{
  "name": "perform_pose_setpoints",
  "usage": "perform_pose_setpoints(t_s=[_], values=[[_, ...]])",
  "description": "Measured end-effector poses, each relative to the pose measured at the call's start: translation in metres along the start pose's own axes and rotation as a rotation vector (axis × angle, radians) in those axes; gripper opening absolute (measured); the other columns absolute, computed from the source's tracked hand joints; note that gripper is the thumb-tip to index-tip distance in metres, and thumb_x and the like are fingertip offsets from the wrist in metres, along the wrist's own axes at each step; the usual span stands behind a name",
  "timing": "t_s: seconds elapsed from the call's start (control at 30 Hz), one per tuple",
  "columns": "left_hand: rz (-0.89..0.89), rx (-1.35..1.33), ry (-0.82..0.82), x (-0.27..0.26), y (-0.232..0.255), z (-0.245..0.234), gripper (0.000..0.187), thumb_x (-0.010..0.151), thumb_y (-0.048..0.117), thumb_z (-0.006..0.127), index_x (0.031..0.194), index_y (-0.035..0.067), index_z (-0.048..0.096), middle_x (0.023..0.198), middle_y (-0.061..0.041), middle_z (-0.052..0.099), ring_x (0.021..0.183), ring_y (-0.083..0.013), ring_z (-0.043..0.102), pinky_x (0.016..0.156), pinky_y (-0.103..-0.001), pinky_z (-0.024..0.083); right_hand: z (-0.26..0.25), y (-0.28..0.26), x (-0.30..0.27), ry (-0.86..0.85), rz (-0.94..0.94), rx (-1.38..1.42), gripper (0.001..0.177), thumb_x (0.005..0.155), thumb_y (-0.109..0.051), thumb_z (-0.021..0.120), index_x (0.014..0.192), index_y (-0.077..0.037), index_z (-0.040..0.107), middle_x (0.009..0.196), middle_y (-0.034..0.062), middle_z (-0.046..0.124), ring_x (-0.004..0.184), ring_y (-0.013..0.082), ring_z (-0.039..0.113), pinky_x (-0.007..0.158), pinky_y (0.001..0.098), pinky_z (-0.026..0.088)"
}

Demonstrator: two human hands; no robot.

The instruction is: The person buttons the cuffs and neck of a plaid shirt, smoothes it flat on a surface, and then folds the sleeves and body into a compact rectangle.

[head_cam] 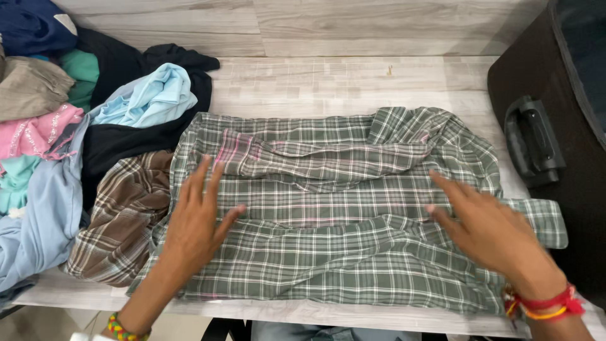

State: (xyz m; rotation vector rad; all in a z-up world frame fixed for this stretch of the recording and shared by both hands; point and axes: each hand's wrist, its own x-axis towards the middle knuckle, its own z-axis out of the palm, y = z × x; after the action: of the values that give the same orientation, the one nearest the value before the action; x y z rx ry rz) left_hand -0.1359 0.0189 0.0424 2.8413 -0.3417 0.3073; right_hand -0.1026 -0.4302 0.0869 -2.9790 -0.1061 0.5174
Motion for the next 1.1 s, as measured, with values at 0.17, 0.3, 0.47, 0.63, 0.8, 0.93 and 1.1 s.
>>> perform_pose_setpoints(t_s=[0.17, 0.3, 0.47, 0.63, 0.8, 0.93, 1.1], values=[[0.156, 0.046, 0.230, 0.085, -0.055, -0.009, 0.067, 0.105, 0.033, 0.063, 0.152, -0.007, 0.038, 0.154, -0.030, 0.043, 0.144, -0.0483, 0.038, 0.118, -0.054, 0.035, -0.045, 0.003, 0.077, 0.426, -0.068, 0.134, 0.055, 0.102, -0.035, 0.054, 0.154, -0.016, 0.048, 0.137, 0.0199, 0.063, 0.121, 0.0418, 0.062, 0.100, 0.0542, 0.050], [0.071, 0.132, 0.018, 0.142, -0.109, 0.017, 0.063, 0.095, 0.033, 0.071, 0.145, -0.001, 0.051, 0.144, -0.024, 0.052, 0.135, -0.0448, 0.046, 0.111, -0.052, 0.039, -0.028, 0.032, 0.164, 0.348, -0.108, 0.053, 0.069, 0.089, -0.027, 0.068, 0.152, -0.013, 0.048, 0.137, 0.0246, 0.060, 0.123, 0.0452, 0.058, 0.100, 0.0540, 0.048], [-0.042, 0.180, -0.171, 0.158, -0.141, 0.022, 0.049, 0.081, 0.033, 0.084, 0.121, 0.008, 0.073, 0.110, -0.020, 0.070, 0.107, -0.0381, 0.066, 0.095, -0.047, 0.052, -0.010, 0.063, 0.195, 0.253, -0.124, 0.051, 0.065, 0.079, -0.021, 0.081, 0.140, -0.015, 0.061, 0.133, 0.0239, 0.063, 0.122, 0.0424, 0.061, 0.101, 0.0491, 0.051], [-0.012, -0.025, 0.006, 0.147, -0.121, 0.004, 0.025, 0.077, 0.011, 0.082, 0.101, 0.006, 0.079, 0.084, -0.014, 0.070, 0.082, -0.0349, 0.069, 0.074, -0.045, 0.054, -0.025, 0.051, 0.157, 0.322, -0.124, 0.037, 0.048, 0.079, -0.011, 0.079, 0.126, -0.014, 0.074, 0.115, 0.0185, 0.072, 0.109, 0.0396, 0.068, 0.094, 0.0489, 0.054], [0.043, -0.121, 0.222, 0.095, -0.106, -0.052, 0.015, 0.080, -0.001, 0.079, 0.093, 0.006, 0.079, 0.079, -0.011, 0.063, 0.075, -0.0277, 0.063, 0.070, -0.040, 0.049, -0.027, 0.050, 0.066, 0.630, -0.180, 0.079, 0.023, 0.080, 0.000, 0.072, 0.101, -0.011, 0.075, 0.105, 0.0084, 0.066, 0.100, 0.0307, 0.067, 0.088, 0.0439, 0.055], [0.146, -0.111, 0.179, 0.022, -0.088, -0.077, 0.024, 0.070, -0.007, 0.070, 0.088, 0.009, 0.075, 0.096, -0.005, 0.067, 0.094, -0.0259, 0.067, 0.083, -0.038, 0.053, 0.003, 0.045, 0.017, 0.643, -0.173, -0.110, 0.021, 0.073, 0.005, 0.074, 0.084, -0.013, 0.072, 0.105, 0.0028, 0.067, 0.105, 0.0268, 0.067, 0.088, 0.0401, 0.056], [0.193, 0.085, -0.028, -0.010, -0.074, -0.068, 0.023, 0.070, -0.004, 0.069, 0.081, 0.014, 0.077, 0.096, -0.002, 0.067, 0.098, -0.0265, 0.066, 0.085, -0.041, 0.053, 0.028, 0.044, -0.008, 0.543, -0.160, -0.119, 0.020, 0.073, 0.005, 0.076, 0.081, -0.013, 0.072, 0.099, -0.0011, 0.069, 0.099, 0.0239, 0.067, 0.087, 0.0390, 0.056]])
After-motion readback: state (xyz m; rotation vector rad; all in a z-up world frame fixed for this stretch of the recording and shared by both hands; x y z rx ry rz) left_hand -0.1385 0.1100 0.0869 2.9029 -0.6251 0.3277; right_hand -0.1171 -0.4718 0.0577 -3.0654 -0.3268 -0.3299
